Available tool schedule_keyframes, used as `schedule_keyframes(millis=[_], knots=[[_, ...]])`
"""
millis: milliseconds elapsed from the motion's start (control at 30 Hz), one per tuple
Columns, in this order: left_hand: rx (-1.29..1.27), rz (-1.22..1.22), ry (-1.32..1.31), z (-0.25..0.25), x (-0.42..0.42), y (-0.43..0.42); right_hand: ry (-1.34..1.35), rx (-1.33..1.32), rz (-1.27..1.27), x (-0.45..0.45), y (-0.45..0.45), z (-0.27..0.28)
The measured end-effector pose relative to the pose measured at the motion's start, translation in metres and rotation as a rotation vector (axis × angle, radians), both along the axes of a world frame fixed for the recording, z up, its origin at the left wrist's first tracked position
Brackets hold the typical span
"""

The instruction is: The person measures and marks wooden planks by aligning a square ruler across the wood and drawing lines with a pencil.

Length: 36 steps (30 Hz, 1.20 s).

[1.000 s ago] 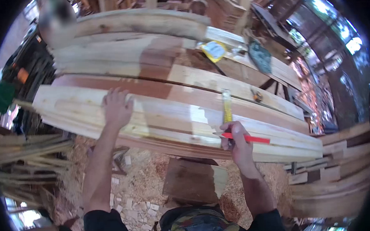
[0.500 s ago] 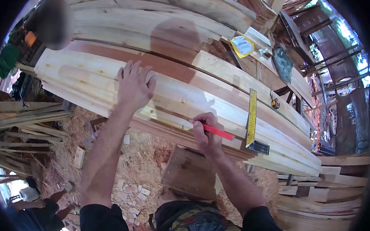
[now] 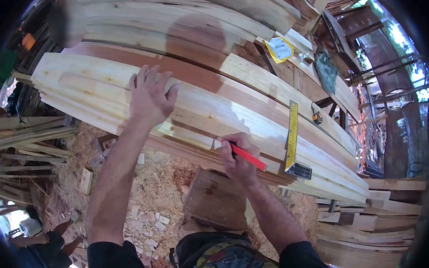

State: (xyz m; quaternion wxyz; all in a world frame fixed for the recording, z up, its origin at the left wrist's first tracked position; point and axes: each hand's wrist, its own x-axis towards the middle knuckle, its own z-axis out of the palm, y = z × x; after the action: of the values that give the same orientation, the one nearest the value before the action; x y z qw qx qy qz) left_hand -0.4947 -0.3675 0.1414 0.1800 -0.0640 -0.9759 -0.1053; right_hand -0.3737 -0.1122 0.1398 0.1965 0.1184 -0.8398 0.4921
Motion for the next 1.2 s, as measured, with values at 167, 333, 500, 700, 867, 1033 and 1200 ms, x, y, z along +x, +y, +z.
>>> schedule_keyframes(millis=[167,333,500,700,867,1033,1200], knots=[[0.004,-0.006,0.028,-0.0046,-0.0010,-0.0004,0.050,-0.008,-0.002,-0.0012,-0.0024,-0.0014],[-0.004,-0.012,0.019,-0.0040,-0.0006,-0.0005,0.104,0.019,0.012,-0.0028,-0.0016,-0.0007],[-0.011,-0.012,0.030,-0.0060,-0.0008,-0.0009,0.081,0.008,0.030,-0.0020,-0.0011,-0.0005],[0.007,-0.027,0.049,-0.0052,0.0003,-0.0019,0.072,0.057,0.011,-0.0008,-0.0013,0.0020],[0.010,-0.030,0.047,-0.0057,0.0000,-0.0024,0.063,0.085,0.004,-0.0014,-0.0003,0.0017],[0.007,-0.026,0.042,-0.0049,-0.0004,-0.0017,0.024,0.054,0.034,0.0001,0.0013,0.0026],[0.003,-0.019,0.034,-0.0044,-0.0002,-0.0015,0.080,0.079,0.028,-0.0017,-0.0004,0.0030]])
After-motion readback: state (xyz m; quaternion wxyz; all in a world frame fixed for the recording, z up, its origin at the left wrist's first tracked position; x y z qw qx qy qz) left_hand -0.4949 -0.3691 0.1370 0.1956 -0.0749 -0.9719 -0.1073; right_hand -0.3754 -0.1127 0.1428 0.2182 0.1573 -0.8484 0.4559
